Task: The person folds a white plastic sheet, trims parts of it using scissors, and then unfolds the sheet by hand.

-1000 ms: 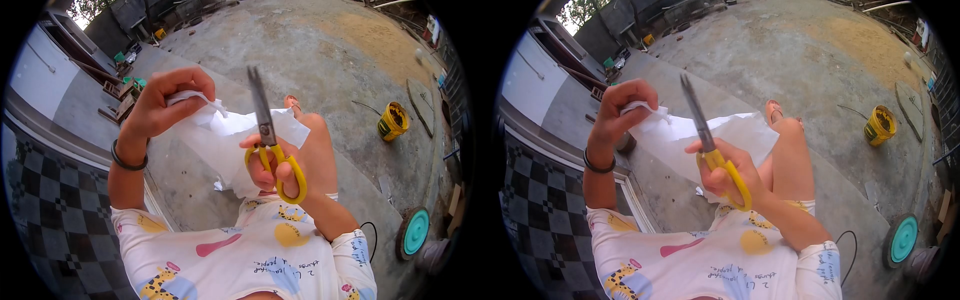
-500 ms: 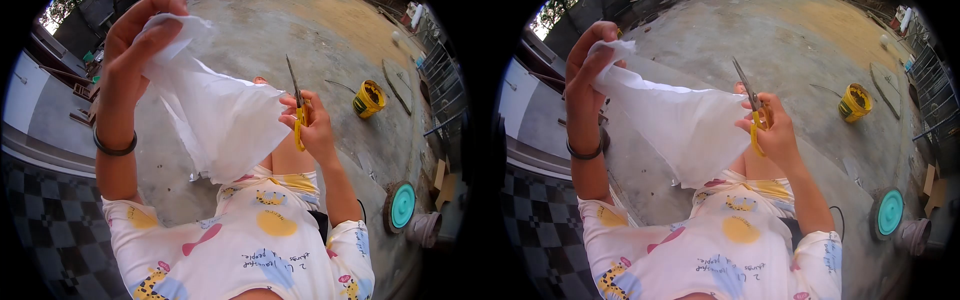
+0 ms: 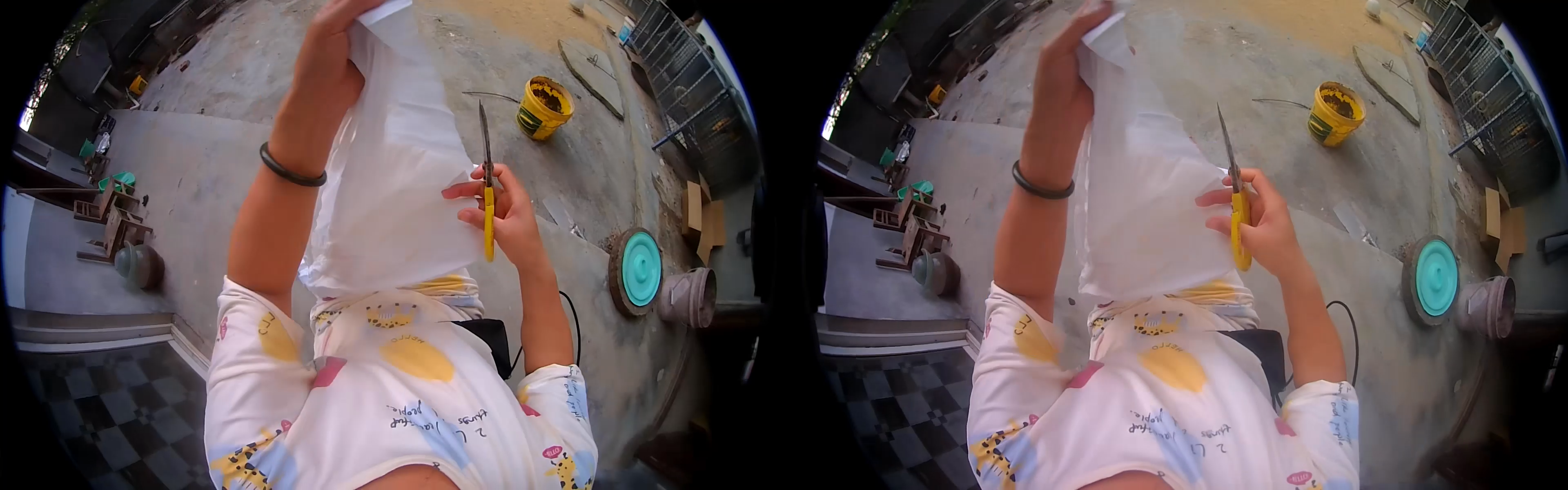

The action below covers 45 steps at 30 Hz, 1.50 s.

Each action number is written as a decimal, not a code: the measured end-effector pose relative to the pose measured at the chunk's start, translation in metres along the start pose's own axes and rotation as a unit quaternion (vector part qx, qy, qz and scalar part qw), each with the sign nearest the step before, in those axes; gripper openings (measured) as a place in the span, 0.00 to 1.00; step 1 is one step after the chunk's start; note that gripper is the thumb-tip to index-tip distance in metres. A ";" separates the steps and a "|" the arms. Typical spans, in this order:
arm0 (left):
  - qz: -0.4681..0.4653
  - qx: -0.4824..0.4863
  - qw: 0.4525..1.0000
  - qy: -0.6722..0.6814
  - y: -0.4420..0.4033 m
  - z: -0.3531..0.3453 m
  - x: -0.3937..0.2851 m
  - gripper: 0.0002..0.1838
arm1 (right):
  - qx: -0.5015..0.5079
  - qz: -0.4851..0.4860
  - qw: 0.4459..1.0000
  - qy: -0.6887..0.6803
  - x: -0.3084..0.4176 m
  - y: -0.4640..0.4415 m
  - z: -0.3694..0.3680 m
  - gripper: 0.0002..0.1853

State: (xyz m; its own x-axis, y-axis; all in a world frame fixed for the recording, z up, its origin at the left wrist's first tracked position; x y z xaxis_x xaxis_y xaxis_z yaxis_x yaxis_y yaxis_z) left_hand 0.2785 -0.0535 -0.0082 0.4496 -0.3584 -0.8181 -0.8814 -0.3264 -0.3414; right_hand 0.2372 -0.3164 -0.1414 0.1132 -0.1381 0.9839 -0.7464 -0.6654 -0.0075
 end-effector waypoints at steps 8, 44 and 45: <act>-0.277 0.004 0.616 -0.738 0.081 0.041 0.167 0.20 | -0.124 0.020 0.991 0.041 -0.072 0.062 0.045 0.27; 0.261 0.183 0.942 -0.108 0.195 -0.027 0.143 0.15 | -0.139 -0.019 0.985 0.096 -0.043 0.118 0.075 0.34; 0.257 0.189 0.940 -0.126 0.194 -0.030 0.141 0.17 | -0.154 -0.010 0.981 0.114 -0.034 0.112 0.075 0.32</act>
State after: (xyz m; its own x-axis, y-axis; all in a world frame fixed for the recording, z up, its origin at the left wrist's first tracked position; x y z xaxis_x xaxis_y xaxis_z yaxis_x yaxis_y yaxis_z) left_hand 0.1750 -0.1939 -0.1762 -0.0550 -0.1500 -0.9872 -0.9827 0.1835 0.0268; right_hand 0.1990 -0.4410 -0.1890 0.0067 0.0635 0.9980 -0.9121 -0.4087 0.0321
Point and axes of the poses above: each hand's wrist, its own y-axis away from the middle knuckle, its own z-axis out of the back of the hand, x = y × z, the point moved 4 cm from there along -y, towards the middle knuckle, and after that the axes turned 5 degrees about -z, right-handed, at the moved point
